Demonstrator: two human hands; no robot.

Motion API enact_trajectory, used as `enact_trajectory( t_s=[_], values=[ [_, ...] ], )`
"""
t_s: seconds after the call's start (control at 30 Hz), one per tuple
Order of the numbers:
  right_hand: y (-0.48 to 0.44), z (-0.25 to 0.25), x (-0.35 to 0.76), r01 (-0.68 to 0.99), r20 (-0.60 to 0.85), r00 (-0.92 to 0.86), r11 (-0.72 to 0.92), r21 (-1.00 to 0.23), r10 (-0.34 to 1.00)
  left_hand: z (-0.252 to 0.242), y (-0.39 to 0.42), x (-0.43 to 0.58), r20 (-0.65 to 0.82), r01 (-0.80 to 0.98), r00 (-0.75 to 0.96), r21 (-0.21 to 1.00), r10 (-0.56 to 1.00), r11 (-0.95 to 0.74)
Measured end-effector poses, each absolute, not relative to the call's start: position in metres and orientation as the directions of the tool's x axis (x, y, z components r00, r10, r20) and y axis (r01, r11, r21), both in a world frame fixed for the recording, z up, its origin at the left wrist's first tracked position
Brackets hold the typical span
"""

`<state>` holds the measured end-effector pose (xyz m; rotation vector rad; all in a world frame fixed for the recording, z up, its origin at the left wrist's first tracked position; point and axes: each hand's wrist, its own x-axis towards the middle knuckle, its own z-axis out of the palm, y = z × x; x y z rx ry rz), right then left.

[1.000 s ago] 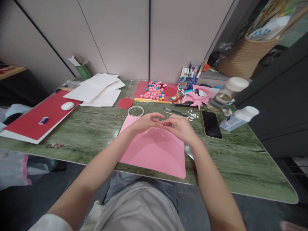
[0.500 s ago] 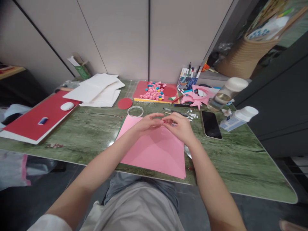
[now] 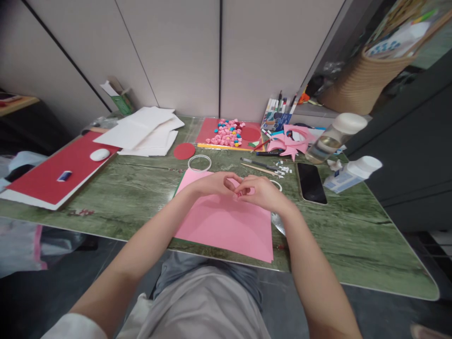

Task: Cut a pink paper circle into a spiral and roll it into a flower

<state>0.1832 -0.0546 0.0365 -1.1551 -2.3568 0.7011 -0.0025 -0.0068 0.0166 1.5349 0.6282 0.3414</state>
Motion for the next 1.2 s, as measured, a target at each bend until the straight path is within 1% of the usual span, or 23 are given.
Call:
enact_trajectory(
  t_s=[0.1, 0.23, 0.33, 0.47, 0.57, 0.7, 0.83, 0.93, 1.07, 1.13, 1.2],
  values=[
    [-0.053, 0.035, 0.184, 0.630, 0.216, -0.518, 0.540, -0.558, 0.828, 0.014, -0.006, 0.000, -0.120, 0.126, 0.757, 0.991, 0.643, 0.037],
    [-0.051, 0.035, 0.185, 0.675, 0.361, -0.415, 0.549, -0.494, 0.835, 0.007, -0.005, 0.008, -0.084, -0.079, 0.690, 0.979, 0.719, 0.190],
    [-0.050, 0.035, 0.186, 0.691, 0.425, -0.369, 0.549, -0.470, 0.827, 0.003, -0.006, 0.013, -0.124, -0.165, 0.670, 0.936, 0.732, 0.310],
    [-0.050, 0.034, 0.186, 0.713, 0.459, -0.329, 0.536, -0.453, 0.825, 0.002, -0.008, 0.018, -0.210, -0.240, 0.642, 0.858, 0.737, 0.454],
    [-0.050, 0.034, 0.185, 0.725, 0.483, -0.295, 0.522, -0.448, 0.824, 0.002, -0.009, 0.020, -0.246, -0.275, 0.634, 0.815, 0.734, 0.510],
    [-0.051, 0.035, 0.185, 0.691, 0.444, -0.325, 0.530, -0.491, 0.835, 0.001, -0.007, 0.015, -0.228, -0.250, 0.662, 0.831, 0.714, 0.497],
    [-0.052, 0.036, 0.187, 0.637, 0.394, -0.397, 0.558, -0.532, 0.829, 0.003, -0.002, 0.006, -0.199, -0.140, 0.761, 0.878, 0.617, 0.457],
    [-0.052, 0.036, 0.187, 0.617, 0.336, -0.464, 0.571, -0.541, 0.820, 0.007, -0.001, 0.001, -0.191, -0.046, 0.795, 0.927, 0.575, 0.371],
    [-0.053, 0.037, 0.185, 0.609, 0.249, -0.546, 0.583, -0.538, 0.800, 0.010, -0.002, -0.001, -0.177, 0.053, 0.810, 0.972, 0.559, 0.230],
    [-0.053, 0.037, 0.185, 0.610, 0.238, -0.557, 0.586, -0.533, 0.796, 0.011, -0.003, -0.001, -0.180, 0.086, 0.807, 0.978, 0.563, 0.190],
    [-0.052, 0.037, 0.185, 0.615, 0.241, -0.555, 0.588, -0.526, 0.796, 0.011, -0.004, 0.000, -0.162, 0.076, 0.803, 0.982, 0.573, 0.172]
  ],
)
